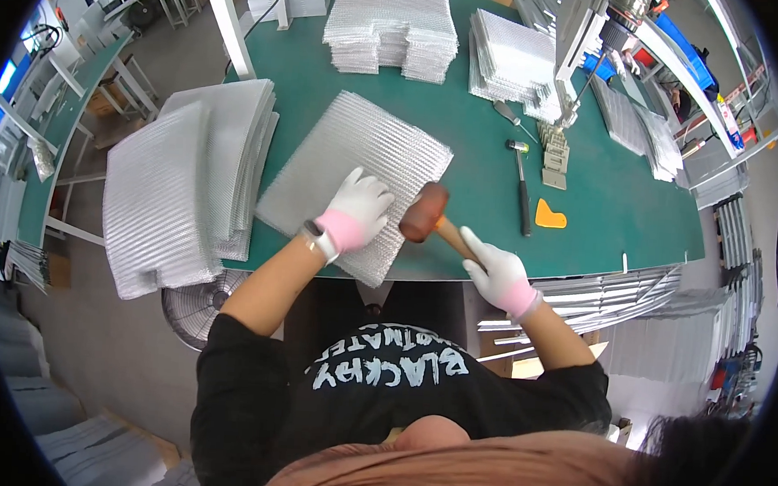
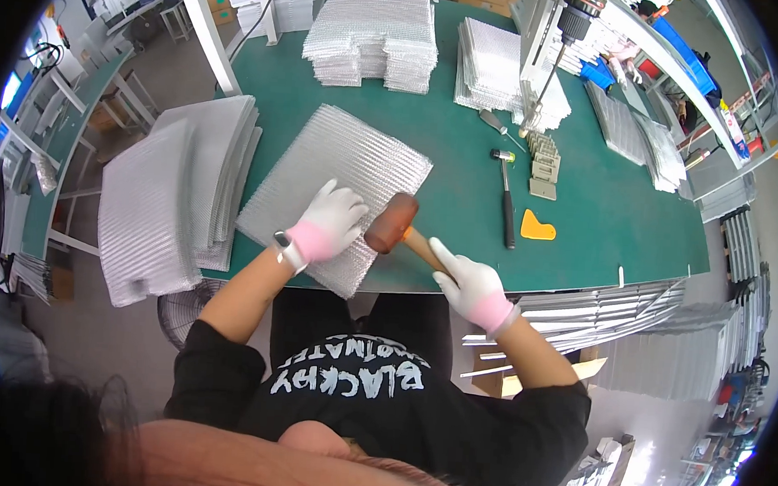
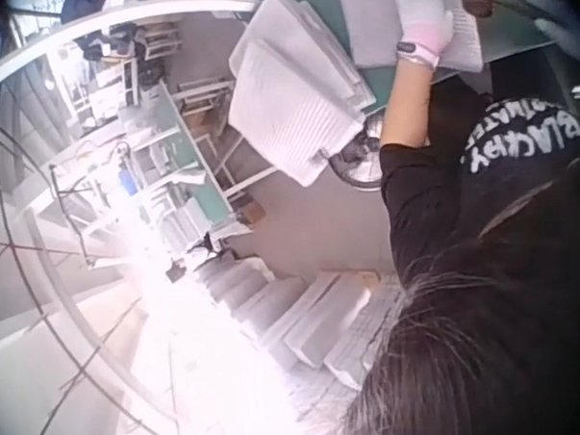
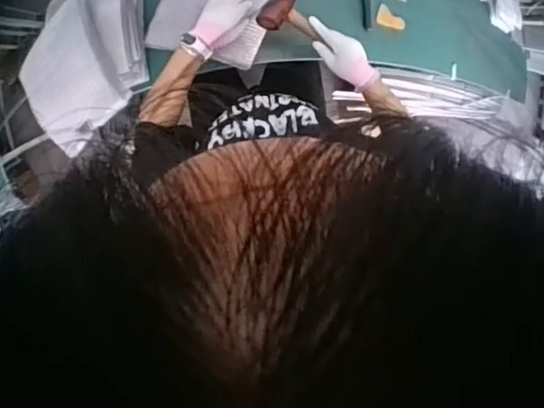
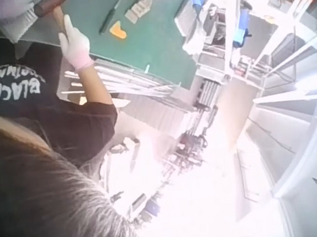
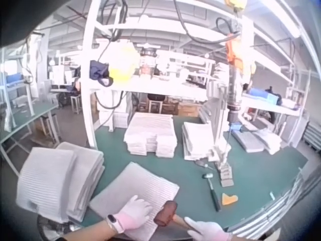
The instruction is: The recorder is assembling silver panels by fitting them into frames and using a rubber mallet to secure them.
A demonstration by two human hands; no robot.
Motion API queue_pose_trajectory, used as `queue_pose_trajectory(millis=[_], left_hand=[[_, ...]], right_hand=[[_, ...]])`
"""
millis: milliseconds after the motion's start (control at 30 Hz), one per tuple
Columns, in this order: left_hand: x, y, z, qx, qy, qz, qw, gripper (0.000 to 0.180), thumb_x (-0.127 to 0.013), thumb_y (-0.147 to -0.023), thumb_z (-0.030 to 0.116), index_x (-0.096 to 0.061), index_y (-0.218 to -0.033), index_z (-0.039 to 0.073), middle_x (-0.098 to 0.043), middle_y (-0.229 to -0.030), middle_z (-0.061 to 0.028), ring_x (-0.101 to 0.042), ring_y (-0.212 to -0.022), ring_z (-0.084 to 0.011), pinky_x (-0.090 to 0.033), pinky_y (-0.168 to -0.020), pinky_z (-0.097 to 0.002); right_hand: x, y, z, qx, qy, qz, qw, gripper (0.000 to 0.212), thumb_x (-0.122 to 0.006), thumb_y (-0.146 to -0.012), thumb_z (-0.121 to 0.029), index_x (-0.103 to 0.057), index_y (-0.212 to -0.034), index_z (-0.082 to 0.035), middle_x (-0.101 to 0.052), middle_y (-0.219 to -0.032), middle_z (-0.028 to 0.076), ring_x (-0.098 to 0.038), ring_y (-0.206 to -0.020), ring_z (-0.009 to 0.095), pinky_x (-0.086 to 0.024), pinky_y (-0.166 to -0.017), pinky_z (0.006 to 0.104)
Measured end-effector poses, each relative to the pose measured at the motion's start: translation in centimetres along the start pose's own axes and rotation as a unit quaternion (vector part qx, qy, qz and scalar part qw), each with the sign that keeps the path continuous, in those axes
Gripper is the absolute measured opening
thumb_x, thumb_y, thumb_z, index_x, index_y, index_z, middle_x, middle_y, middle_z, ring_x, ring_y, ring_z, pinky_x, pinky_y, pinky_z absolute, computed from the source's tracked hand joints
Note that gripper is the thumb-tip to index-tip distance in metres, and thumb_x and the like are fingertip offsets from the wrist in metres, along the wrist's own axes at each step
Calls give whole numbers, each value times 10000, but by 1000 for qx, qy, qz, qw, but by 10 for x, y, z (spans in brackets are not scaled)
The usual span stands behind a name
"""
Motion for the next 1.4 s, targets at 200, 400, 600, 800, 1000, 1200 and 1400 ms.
queue_pose_trajectory(millis=[200,400,600,800,1000,1200,1400], left_hand=[[-9,65,37,-1,15,85,996,414,-619,-847,185,-587,-1222,13,-554,-1315,-186,-473,-1290,-356,-328,-1122,-525],[-28,10,33,66,9,97,993,445,-591,-883,220,-569,-1268,-3,-548,-1347,-178,-458,-1304,-361,-313,-1133,-522],[-43,-1,25,85,-26,88,992,462,-566,-938,257,-554,-1342,35,-510,-1433,-146,-423,-1366,-325,-288,-1158,-500],[-42,-2,26,84,-19,93,992,467,-568,-938,258,-552,-1352,41,-503,-1447,-137,-412,-1377,-322,-266,-1181,-496],[-47,-2,21,100,-16,73,992,474,-570,-929,248,-551,-1353,39,-508,-1441,-135,-411,-1378,-324,-268,-1181,-495],[-42,-2,25,92,-9,86,992,468,-562,-929,241,-553,-1349,34,-503,-1444,-140,-413,-1376,-329,-271,-1178,-495],[-46,-1,23,71,-2,106,992,470,-575,-909,201,-545,-1337,10,-504,-1422,-166,-420,-1354,-371,-286,-1158,-522]], right_hand=[[29,26,0,21,-42,200,979,635,-684,-807,11,-488,-1412,18,-659,-1001,232,-657,-832,420,-542,-746,435],[45,-6,9,93,44,90,991,593,-698,-817,-28,-521,-1383,-21,-614,-877,206,-612,-712,378,-493,-623,439],[-7,-10,33,77,179,-167,967,603,-683,-848,-67,-461,-1407,-22,-616,-858,188,-594,-688,395,-506,-630,456],[-8,-9,45,124,-57,178,974,573,-644,-919,-208,-462,-1462,-176,-611,-819,162,-619,-664,379,-517,-635,465],[13,-29,31,75,225,-208,949,584,-653,-905,-210,-452,-1449,-137,-597,-815,157,-634,-692,357,-503,-623,459],[-3,-22,54,117,96,-59,987,567,-637,-920,-222,-461,-1460,-214,-610,-826,132,-634,-709,352,-509,-654,457],[4,-31,54,98,33,-48,993,560,-620,-945,-239,-457,-1480,-198,-637,-851,151,-645,-745,372,-523,-682,458]])
Point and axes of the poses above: each hand's wrist, its own y-axis away from the middle knuckle, its own x-axis out of the back of the hand, z = x × y, the point moved 1 cm from there along -y, towards the middle knuckle
